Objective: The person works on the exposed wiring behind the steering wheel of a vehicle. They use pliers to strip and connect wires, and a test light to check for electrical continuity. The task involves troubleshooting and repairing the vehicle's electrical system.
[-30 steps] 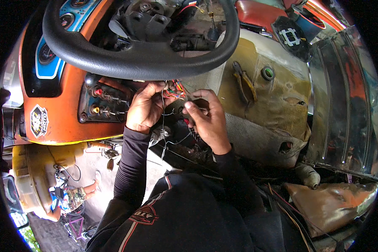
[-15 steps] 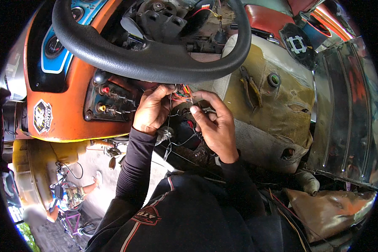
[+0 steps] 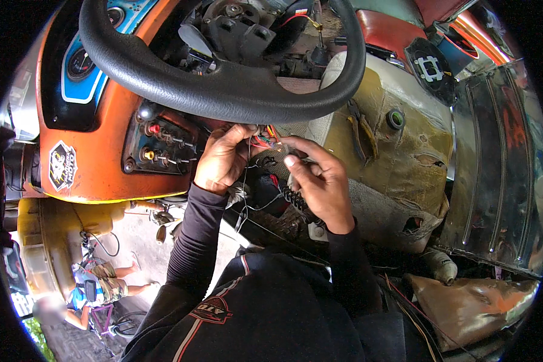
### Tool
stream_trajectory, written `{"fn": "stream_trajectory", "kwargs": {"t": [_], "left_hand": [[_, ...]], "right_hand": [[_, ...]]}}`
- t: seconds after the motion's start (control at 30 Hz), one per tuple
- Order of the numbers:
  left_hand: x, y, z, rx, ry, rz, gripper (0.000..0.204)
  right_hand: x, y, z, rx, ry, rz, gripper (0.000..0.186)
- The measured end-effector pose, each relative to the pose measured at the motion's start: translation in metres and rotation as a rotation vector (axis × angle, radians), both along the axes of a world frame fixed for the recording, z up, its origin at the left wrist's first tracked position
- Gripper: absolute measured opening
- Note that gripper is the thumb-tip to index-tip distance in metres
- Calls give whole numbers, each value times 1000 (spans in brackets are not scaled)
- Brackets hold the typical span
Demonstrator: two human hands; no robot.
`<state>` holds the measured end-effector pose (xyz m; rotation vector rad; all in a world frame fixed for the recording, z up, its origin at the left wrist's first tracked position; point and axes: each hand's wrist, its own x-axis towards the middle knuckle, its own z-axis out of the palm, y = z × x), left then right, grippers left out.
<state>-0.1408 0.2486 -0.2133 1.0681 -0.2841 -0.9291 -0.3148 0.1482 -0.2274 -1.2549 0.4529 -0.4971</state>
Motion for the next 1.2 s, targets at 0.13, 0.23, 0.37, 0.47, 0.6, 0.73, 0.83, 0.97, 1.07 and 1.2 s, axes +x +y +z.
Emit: {"fn": "stream_trajectory", "kwargs": {"t": [0.13, 0.23, 0.37, 0.47, 0.6, 0.73, 0.83, 0.97, 1.07, 1.2], "left_hand": [[6, 4, -8, -26, 13, -10, 17], [11, 3, -16, -65, 15, -42, 26], [9, -4, -20, -99, 41, -48, 31], [5, -3, -20, -141, 66, -24, 31], [9, -4, -30, -178, 65, -64, 31], [9, -6, -41, -149, 51, -4, 30], [7, -5, -39, -179, 82, -20, 27], [10, 0, -46, -274, 163, -21, 18], [9, 3, -39, -227, 131, -30, 17], [-2, 2, -26, -143, 47, 10, 19]], "right_hand": [[-11, -17, -6, 170, -28, -96, 35], [-13, -21, -6, 51, 46, -32, 33], [0, -19, -15, -136, 46, -87, 28], [4, -27, -14, 63, 91, -73, 25], [19, -60, -24, 83, 71, -5, 25], [46, -85, -24, 35, 45, 85, 23], [62, -89, -27, -78, -99, 125, 18], [66, -96, -13, -336, -262, 182, 19], [74, -98, -15, -590, -292, 174, 25], [74, -100, -7, -394, -95, 302, 32]]}}
